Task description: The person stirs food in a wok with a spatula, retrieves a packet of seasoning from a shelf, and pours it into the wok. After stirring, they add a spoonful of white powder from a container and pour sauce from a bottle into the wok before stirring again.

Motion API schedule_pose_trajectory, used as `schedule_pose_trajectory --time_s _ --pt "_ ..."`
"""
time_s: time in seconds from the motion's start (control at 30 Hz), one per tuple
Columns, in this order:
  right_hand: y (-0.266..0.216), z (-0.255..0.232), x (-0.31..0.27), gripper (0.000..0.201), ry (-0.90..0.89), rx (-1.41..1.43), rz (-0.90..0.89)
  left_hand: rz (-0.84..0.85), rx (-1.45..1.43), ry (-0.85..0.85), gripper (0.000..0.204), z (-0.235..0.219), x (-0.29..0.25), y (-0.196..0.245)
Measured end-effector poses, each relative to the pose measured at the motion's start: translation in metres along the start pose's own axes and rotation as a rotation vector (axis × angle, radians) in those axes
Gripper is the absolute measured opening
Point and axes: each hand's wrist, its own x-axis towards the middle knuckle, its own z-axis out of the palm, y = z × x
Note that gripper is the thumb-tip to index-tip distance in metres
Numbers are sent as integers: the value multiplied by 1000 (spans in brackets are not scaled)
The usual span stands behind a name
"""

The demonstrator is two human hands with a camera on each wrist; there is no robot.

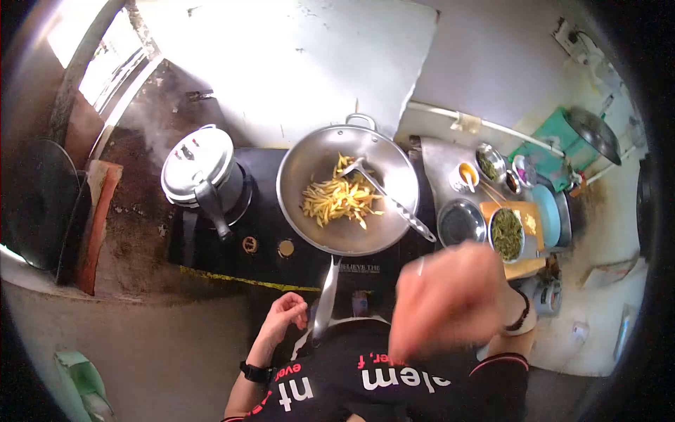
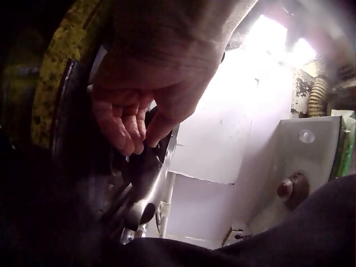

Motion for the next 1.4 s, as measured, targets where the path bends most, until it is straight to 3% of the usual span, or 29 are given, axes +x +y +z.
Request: schedule_pose_trajectory --time_s 0.1,0.17,0.27,0.37,0.47,0.5,0.57,0.63,0.7,0.77,0.8,0.83,0.9,0.97,1.07,1.23,1.3,1.33,1.37,1.4 --pt "63 -40 -37 15 572 -641 209 15 -3 19 14 6 2 0" --pt "110 -71 -62 18 744 -786 384 17 -15 23 13 12 -1 2" --pt "161 -100 -102 17 870 -783 310 47 32 9 13 16 7 -1" --pt "173 -98 -117 11 868 -748 330 43 35 33 16 17 12 -6" --pt "173 -89 -110 47 776 -1048 419 -8 -30 49 21 30 16 1" --pt "179 -90 -105 50 730 -1225 510 -3 -28 45 21 39 16 8" --pt "192 -88 -93 59 638 -1351 522 -108 -90 -47 27 60 9 24" --pt "210 -88 -86 65 551 -1322 521 -117 -26 -107 27 65 14 20" --pt "213 -87 -77 68 500 -1318 661 -120 34 -166 28 60 20 15" --pt "193 -81 -56 71 453 -1321 685 -238 49 -281 28 51 26 9" --pt "187 -78 -47 74 411 -1314 714 -235 43 -244 27 54 25 8" --pt "191 -78 -38 74 409 -1314 714 -235 41 -243 27 54 25 9" --pt "205 -86 -22 73 444 -1325 514 -225 48 -259 27 55 26 10" --pt "209 -90 -12 70 425 -1301 546 -228 51 -257 27 56 25 9" --pt "186 -86 -5 38 395 -1156 677 -223 52 -248 27 55 28 11" --pt "209 -113 27 28 494 -1163 658 -208 40 -255 28 55 26 7" --pt "233 -117 40 29 380 -1134 553 -208 50 -249 28 56 26 9" --pt "244 -111 44 26 236 -1218 435 -213 65 -244 28 55 25 9" --pt "249 -106 36 26 234 -1211 441 -222 63 -241 28 54 25 9" --pt "218 -80 35 26 220 -1163 497 -223 96 -253 29 54 27 10"
